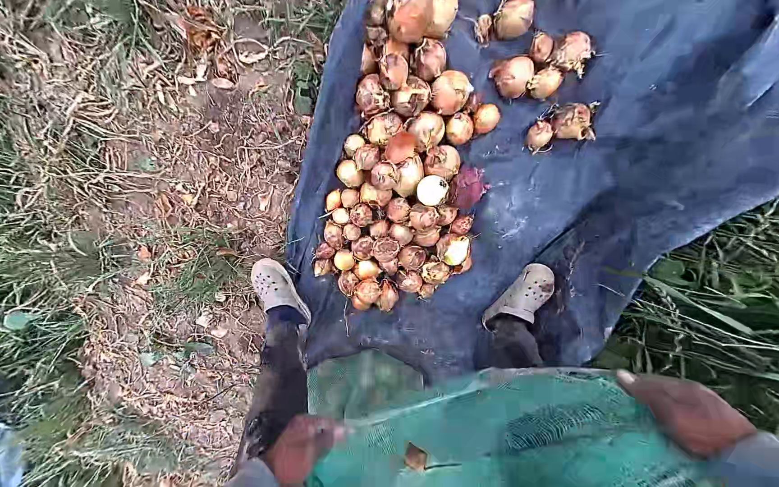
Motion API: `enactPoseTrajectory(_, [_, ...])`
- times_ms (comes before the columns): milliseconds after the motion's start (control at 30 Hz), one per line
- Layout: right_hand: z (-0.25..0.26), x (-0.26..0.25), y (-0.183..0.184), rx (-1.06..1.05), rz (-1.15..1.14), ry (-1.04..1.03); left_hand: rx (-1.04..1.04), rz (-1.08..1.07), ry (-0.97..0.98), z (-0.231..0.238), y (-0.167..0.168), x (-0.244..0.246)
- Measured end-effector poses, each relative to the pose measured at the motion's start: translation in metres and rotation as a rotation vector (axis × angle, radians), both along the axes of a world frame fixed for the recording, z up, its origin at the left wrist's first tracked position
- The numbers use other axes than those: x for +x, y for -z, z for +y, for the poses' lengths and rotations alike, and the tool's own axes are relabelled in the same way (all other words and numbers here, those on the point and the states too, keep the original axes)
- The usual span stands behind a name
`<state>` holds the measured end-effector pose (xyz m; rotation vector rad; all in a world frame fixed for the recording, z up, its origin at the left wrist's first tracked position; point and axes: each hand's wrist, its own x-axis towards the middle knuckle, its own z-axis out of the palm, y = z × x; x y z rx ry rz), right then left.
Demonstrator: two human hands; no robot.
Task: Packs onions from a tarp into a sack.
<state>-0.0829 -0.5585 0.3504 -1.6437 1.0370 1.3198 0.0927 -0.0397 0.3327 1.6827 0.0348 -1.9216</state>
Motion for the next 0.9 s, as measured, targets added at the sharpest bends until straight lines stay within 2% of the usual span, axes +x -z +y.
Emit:
enactPoseTrajectory(67, [-0.007, -0.007, 0.107, -0.022, 0.265, -0.218, 0.221, 0.034, 0.192, -0.014, 0.123, 0.005])
enactPoseTrajectory(133, [0.022, -0.004, 0.193, -0.014, 0.367, -0.405, 0.455, 0.067, 0.297, -0.035, 0.215, -0.004])
enactPoseTrajectory(200, [0.052, -0.007, 0.26, -0.064, 0.379, -0.45, 0.641, -0.019, 0.293, -0.045, 0.276, -0.019])
enactPoseTrajectory(267, [0.072, -0.012, 0.311, -0.117, 0.329, -0.425, 0.726, -0.114, 0.354, -0.048, 0.31, -0.01])
enactPoseTrajectory(367, [0.085, -0.002, 0.349, -0.209, 0.205, -0.382, 0.774, -0.264, 0.471, -0.032, 0.327, 0.017])
enactPoseTrajectory(467, [0.101, 0.044, 0.358, -0.2, 0.17, -0.358, 0.745, -0.43, 0.545, -0.015, 0.323, 0.077])
enactPoseTrajectory(533, [0.112, 0.079, 0.351, -0.22, 0.185, -0.329, 0.73, -0.505, 0.592, -0.02, 0.32, 0.128])
enactPoseTrajectory(667, [0.087, 0.11, 0.353, -0.311, 0.131, -0.224, 0.638, -0.632, 0.66, -0.07, 0.319, 0.211])
enactPoseTrajectory(767, [0.027, 0.154, 0.348, -0.361, -0.002, -0.259, 0.574, -0.707, 0.71, -0.114, 0.319, 0.256])
enactPoseTrajectory(833, [-0.001, 0.185, 0.351, -0.355, -0.029, -0.354, 0.466, -0.774, 0.753, -0.14, 0.313, 0.276])
enactPoseTrajectory(900, [-0.024, 0.196, 0.348, -0.333, -0.04, -0.394, 0.369, -0.818, 0.657, -0.171, 0.312, 0.293])
